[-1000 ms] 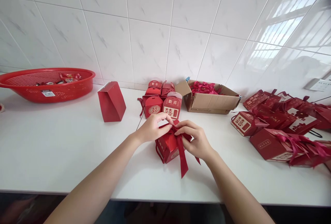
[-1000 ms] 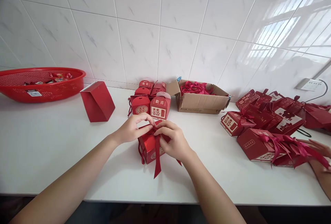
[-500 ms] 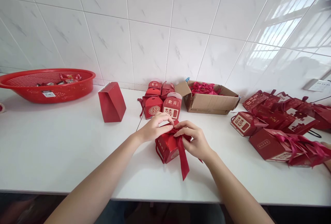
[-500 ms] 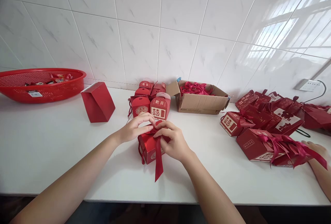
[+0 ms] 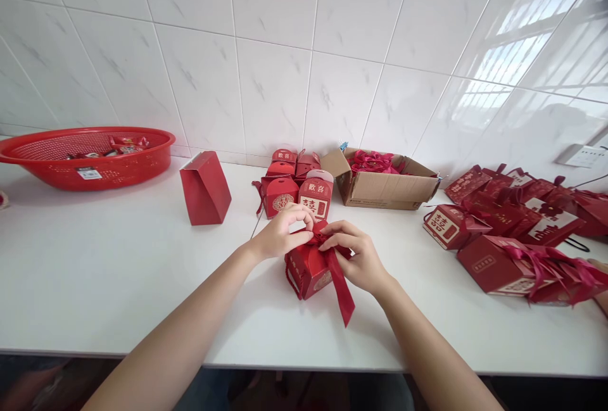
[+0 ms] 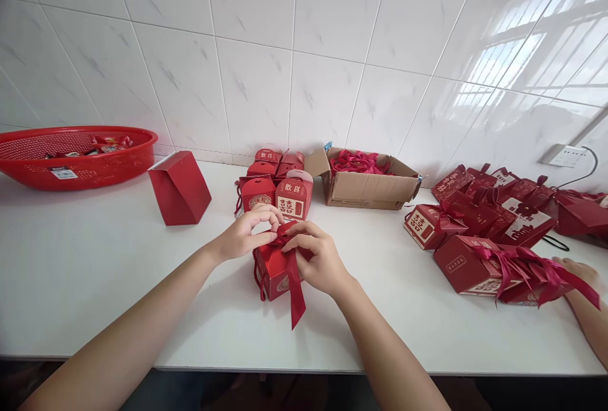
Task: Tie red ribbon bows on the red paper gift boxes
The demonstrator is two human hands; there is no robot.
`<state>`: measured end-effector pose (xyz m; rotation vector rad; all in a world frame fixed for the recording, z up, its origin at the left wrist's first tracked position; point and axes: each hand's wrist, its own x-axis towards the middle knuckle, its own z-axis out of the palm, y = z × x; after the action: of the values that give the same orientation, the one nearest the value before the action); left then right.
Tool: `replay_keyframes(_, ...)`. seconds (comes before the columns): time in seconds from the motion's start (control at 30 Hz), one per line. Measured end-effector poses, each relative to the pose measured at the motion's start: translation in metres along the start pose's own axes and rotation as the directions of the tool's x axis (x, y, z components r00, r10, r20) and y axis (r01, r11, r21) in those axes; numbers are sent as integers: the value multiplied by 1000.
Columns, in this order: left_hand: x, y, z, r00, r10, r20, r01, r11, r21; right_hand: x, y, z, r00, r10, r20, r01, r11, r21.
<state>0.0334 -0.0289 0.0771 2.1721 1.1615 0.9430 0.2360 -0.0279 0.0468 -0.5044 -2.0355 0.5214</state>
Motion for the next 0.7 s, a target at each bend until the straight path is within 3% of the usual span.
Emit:
replay_keyframes(0.23,2,-6,-2,990,-89,106,103,985,-138,-1,1,0,1000,-1,7,1,1000,2)
replay_keyframes(0.33,1,-7,0,987,-125,98,138,981,-140,-1,1,0,1000,3,6,-3,1000,4)
replay_keyframes(0.53,0,-4,1,994,-16,106,21,999,-45,0,2,2,1000,4,-2,-4,1000,4)
replay_keyframes(0.7,0,-6,1,993,-11,113,13,1000,-17,-1,2,2,1000,10,-7,-10,1000,0)
